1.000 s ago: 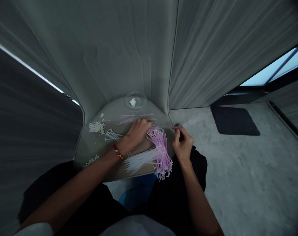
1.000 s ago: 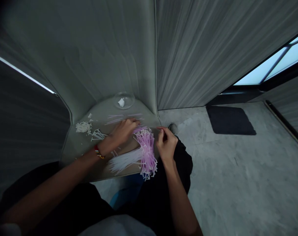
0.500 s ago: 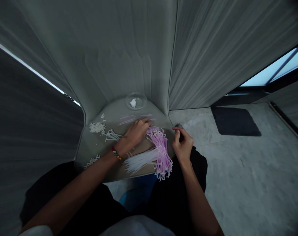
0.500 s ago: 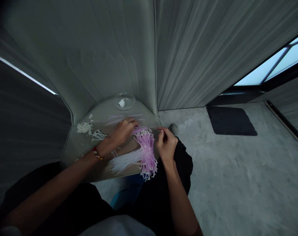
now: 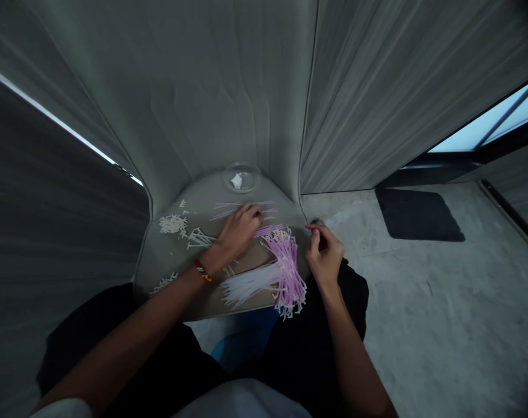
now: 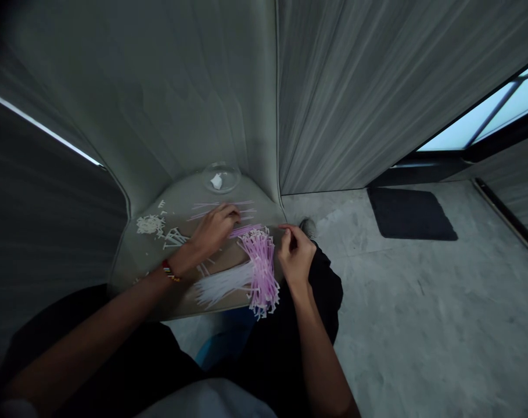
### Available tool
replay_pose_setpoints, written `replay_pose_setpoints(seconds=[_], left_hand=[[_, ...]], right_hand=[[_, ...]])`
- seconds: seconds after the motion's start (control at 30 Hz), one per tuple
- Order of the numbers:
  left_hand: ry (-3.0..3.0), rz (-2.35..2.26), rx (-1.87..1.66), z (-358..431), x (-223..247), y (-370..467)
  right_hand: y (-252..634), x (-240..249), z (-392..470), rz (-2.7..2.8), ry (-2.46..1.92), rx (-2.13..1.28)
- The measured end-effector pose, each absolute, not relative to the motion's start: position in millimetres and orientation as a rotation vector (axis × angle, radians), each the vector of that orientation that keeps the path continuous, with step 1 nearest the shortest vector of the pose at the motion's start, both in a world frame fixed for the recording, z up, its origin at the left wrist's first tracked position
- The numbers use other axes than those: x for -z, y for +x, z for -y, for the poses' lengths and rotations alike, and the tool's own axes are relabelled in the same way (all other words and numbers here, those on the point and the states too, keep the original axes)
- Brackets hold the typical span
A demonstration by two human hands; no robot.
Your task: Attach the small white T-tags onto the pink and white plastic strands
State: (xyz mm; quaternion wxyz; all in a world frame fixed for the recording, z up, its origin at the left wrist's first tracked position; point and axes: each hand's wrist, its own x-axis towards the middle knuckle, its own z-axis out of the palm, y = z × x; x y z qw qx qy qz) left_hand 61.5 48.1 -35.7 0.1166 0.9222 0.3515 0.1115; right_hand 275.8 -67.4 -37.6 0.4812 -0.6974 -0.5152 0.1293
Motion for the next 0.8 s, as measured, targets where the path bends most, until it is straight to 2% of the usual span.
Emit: replay_pose_setpoints(seconds=[0.43, 0.6, 0.8], left_hand=[[2.653, -1.191, -0.458, 0.4, 45.9, 48.0], [2.616, -1.188, -0.493, -14.1, 40.9, 35.3], [2.452, -1.263, -0.806, -57.7, 11.9, -28.1]], right_hand=[[275.4, 37.7, 66.3, 1.262, -1.695, -0.315], [274.6, 37.4, 67.6, 1.275, -1.723, -0.325], [280.3, 34.4, 62.0, 1.361, -1.732, -0.367]])
